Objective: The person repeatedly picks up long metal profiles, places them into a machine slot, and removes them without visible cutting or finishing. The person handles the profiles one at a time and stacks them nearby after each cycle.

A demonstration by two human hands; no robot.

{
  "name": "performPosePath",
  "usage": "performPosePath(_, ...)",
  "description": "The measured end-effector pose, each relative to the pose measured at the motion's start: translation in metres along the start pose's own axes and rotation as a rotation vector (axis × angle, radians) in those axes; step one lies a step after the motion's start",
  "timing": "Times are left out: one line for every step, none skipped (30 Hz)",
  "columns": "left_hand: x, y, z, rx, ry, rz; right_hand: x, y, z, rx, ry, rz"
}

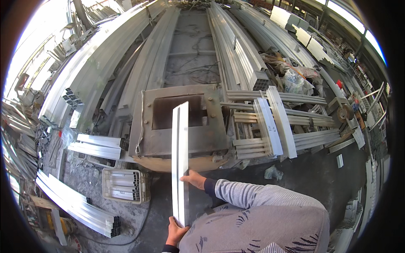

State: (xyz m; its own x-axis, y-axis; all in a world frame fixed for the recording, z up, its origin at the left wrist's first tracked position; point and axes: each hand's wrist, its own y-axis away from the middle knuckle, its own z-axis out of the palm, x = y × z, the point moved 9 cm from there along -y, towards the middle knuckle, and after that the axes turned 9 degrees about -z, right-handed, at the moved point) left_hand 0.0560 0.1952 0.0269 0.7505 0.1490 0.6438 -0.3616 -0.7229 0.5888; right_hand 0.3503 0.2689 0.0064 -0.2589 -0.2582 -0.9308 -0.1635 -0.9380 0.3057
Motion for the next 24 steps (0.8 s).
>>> performPosePath(0.018,-0.011,0.006,-0.092,0.166,0.042,-0.006,-0.007,0.010,-0.114,-0.087,-0.015)
performPosePath(0.031,-0.023,0.018,-0.288,0.415,-0.021,-0.019,-0.017,0.013,-0.057,-0.166,-0.118)
performPosePath(0.045,-0.034,0.029,-0.479,0.662,-0.082,-0.034,-0.024,0.003,0.069,-0.135,-0.244)
performPosePath(0.064,-0.037,0.036,-0.681,0.933,-0.105,-0.056,-0.030,-0.007,0.190,-0.106,-0.413)
performPosePath(0.083,-0.050,0.044,-0.788,1.000,-0.097,-0.072,-0.046,-0.018,0.295,0.008,-0.445)
performPosePath(0.093,-0.061,0.044,-0.780,1.069,-0.109,-0.092,-0.054,-0.031,0.388,0.137,-0.515)
performPosePath(0.111,-0.075,0.050,-0.821,1.125,-0.105,-0.104,-0.063,-0.046,0.498,0.342,-0.447)
performPosePath(0.131,-0.087,0.053,-0.877,1.178,-0.083,-0.114,-0.075,-0.055,0.518,0.432,-0.357)
performPosePath(0.131,-0.102,0.053,-0.792,1.117,-0.221,-0.119,-0.085,-0.067,0.507,0.512,-0.214)
performPosePath(0.146,-0.112,0.052,-0.780,1.158,-0.210,-0.125,-0.091,-0.077,0.508,0.594,-0.119)
performPosePath(0.162,-0.127,0.055,-0.794,1.045,-0.209,-0.135,-0.097,-0.083,0.524,0.707,-0.067)
performPosePath(0.185,-0.132,0.056,-0.901,1.016,-0.124,-0.148,-0.101,-0.088,0.558,0.818,-0.076)
performPosePath(0.198,-0.144,0.060,-0.909,1.026,-0.141,-0.157,-0.106,-0.093,0.576,0.905,-0.064)
performPosePath(0.200,-0.156,0.063,-0.858,1.007,-0.203,-0.164,-0.109,-0.096,0.591,0.969,-0.066)
performPosePath(0.207,-0.164,0.067,-0.855,1.017,-0.209,-0.170,-0.111,-0.100,0.605,1.027,-0.052)
performPosePath(0.213,-0.170,0.068,-0.865,1.027,-0.195,-0.173,-0.115,-0.105,0.617,1.078,-0.025)
performPosePath(0.218,-0.176,0.070,-0.875,1.032,-0.185,-0.176,-0.119,-0.109,0.594,1.077,-0.026)
performPosePath(0.220,-0.181,0.072,-0.868,1.064,-0.195,-0.183,-0.124,-0.111,0.585,1.148,-0.059)
performPosePath(0.223,-0.184,0.074,-0.869,1.093,-0.191,-0.188,-0.128,-0.114,0.576,1.214,-0.086)
performPosePath(0.231,-0.186,0.075,-0.911,1.146,-0.140,-0.195,-0.133,-0.115,0.574,1.293,-0.131)
performPosePath(0.229,-0.196,0.076,-0.838,1.155,-0.194,-0.202,-0.140,-0.120,0.581,1.321,-0.161)
performPosePath(0.233,-0.207,0.077,-0.805,1.183,-0.202,-0.211,-0.150,-0.124,0.598,1.358,-0.208)
performPosePath(0.238,-0.214,0.076,-0.790,1.209,-0.196,-0.221,-0.158,-0.127,0.615,1.412,-0.261)
performPosePath(0.239,-0.221,0.073,-0.768,1.198,-0.215,-0.225,-0.167,-0.130,0.595,1.417,-0.278)
